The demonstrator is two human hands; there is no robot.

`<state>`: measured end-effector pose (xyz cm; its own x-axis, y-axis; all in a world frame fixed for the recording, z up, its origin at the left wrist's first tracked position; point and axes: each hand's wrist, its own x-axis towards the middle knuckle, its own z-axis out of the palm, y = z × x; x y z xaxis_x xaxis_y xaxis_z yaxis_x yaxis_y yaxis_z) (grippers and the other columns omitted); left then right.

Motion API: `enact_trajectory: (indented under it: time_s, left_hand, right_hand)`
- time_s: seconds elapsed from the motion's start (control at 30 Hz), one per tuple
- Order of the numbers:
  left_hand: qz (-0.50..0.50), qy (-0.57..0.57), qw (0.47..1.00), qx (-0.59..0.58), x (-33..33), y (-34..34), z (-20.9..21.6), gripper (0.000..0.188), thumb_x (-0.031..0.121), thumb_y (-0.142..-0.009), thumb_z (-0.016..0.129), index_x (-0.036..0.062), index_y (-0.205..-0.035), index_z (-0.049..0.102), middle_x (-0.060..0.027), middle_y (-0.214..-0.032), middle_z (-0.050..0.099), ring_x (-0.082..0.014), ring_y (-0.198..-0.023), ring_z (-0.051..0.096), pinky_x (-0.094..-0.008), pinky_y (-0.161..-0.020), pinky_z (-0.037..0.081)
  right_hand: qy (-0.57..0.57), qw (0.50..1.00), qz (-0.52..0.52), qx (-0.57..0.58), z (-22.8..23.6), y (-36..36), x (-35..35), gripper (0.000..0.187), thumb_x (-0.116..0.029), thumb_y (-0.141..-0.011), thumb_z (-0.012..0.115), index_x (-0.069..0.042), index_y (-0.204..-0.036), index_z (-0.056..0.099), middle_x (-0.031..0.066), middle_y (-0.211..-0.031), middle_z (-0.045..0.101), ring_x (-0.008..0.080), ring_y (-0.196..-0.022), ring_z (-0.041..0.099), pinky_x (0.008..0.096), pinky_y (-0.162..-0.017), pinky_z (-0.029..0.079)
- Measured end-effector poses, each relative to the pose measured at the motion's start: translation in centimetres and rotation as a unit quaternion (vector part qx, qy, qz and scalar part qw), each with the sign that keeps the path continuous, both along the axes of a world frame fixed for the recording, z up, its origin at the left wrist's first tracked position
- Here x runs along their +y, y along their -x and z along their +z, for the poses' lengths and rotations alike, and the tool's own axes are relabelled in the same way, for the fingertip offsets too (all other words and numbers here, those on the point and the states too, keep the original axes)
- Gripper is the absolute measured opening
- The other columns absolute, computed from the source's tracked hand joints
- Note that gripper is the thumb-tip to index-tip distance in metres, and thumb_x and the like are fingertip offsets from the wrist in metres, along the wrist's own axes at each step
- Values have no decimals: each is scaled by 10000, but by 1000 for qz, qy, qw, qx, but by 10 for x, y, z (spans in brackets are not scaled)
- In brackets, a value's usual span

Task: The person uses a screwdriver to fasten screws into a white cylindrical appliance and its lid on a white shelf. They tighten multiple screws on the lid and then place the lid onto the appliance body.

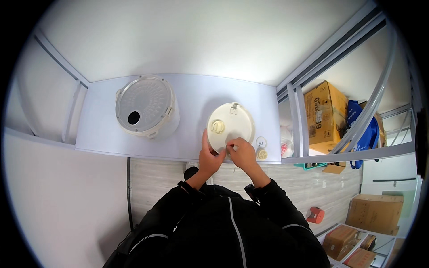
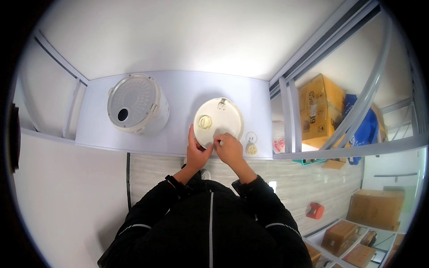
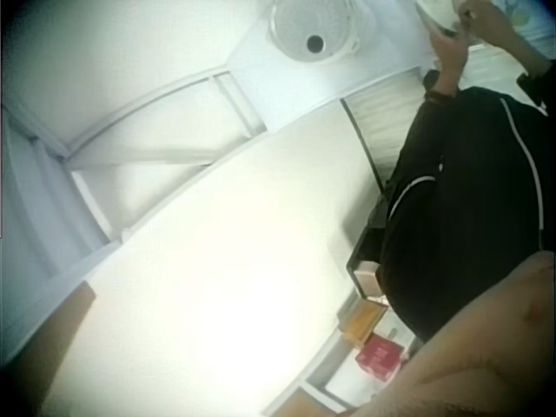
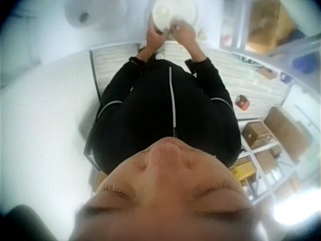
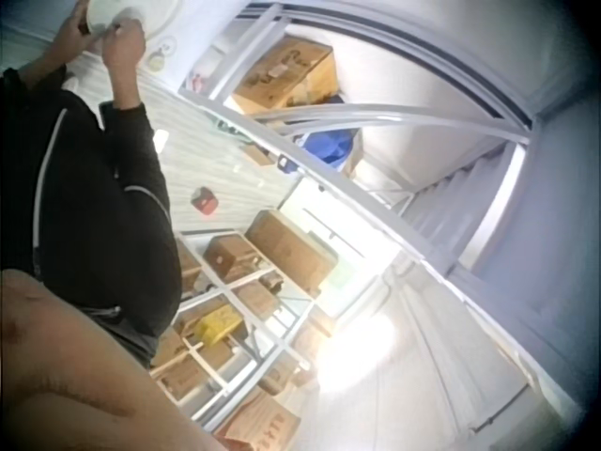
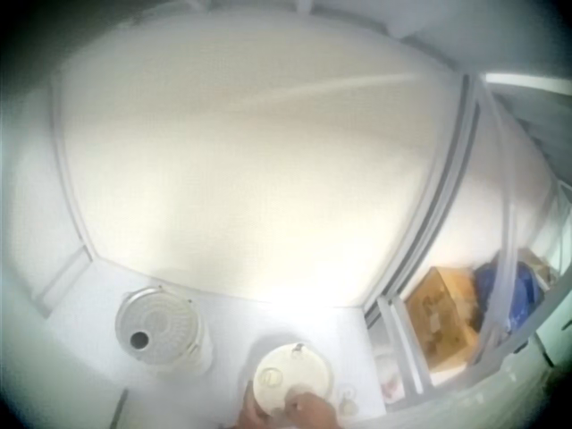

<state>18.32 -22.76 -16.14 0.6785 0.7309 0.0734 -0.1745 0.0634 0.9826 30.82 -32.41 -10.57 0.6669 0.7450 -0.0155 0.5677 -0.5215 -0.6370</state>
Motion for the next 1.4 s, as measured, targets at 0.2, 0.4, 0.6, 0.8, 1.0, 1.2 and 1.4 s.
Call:
enact_trajectory:
  time_s: [0.2, 0.4, 0.6, 0.8, 1.0, 1.2, 1.4]
  left_hand:
    - [47, -46, 997, 49, -1, -5, 5, 1048, 28, -891, 781, -13, -1697, 113, -247, -1303, 731, -292, -1151, 761, -374, -911, 619]
    - [75, -81, 991, 70, 0, -8, 5, 1072, 57, -876, 805, -8, -1699, 120, -253, -1336, 713, -313, -1169, 753, -387, -939, 604]
    - [62, -52, 993, 89, 0, -6, 16, 1094, 54, -867, 806, 1, -1703, 102, -249, -1361, 696, -303, -1186, 743, -388, -956, 603]
    - [53, -43, 992, 108, 1, -6, 13, 1100, 52, -867, 798, -3, -1703, 86, -249, -1381, 684, -299, -1183, 742, -387, -976, 600]
    - [53, -19, 994, 94, 1, -6, 15, 1088, 59, -884, 791, -4, -1703, 76, -253, -1379, 682, -296, -1173, 745, -391, -983, 600]
    - [67, 8, 994, 89, 0, -9, 9, 1069, 72, -903, 797, -2, -1704, 93, -258, -1376, 681, -300, -1168, 746, -389, -971, 603]
    - [77, -9, 988, 130, -1, -13, 13, 1067, 47, -891, 816, 34, -1703, 124, -232, -1447, 618, -278, -1235, 691, -387, -1013, 577]
  right_hand:
    - [-8, 1000, 14, 3, -4, -4, -2, 112, -199, -892, 785, -145, -987, 810, 89, -986, 744, 356, -929, 726, 455, -789, 577]
    - [-30, 999, -5, 31, 6, -3, -2, 172, -174, -883, 798, -105, -1040, 796, 128, -1020, 759, 363, -932, 732, 452, -812, 587]
    - [-93, 995, -15, 25, 35, -17, -11, 232, -104, -867, 809, -57, -1089, 761, 161, -986, 750, 350, -896, 730, 422, -804, 586]
    - [-140, 989, 13, 37, 78, -22, -30, 499, 25, -879, 741, -64, -1357, 629, 140, -1118, 685, 231, -908, 676, 348, -747, 551]
    - [-203, 975, 28, 82, 128, -5, -54, 566, 11, -969, 709, -16, -1480, 468, 180, -1313, 649, 271, -1069, 723, 350, -838, 591]
    - [-267, 959, -38, 91, 125, -4, -76, 536, -46, -1019, 726, 1, -1461, 427, 193, -1369, 643, 269, -1178, 714, 357, -951, 592]
    - [-319, 942, -34, 95, 64, -7, -104, 475, 29, -910, 829, -69, -1185, 454, 193, -1318, 647, 261, -1183, 708, 385, -985, 588]
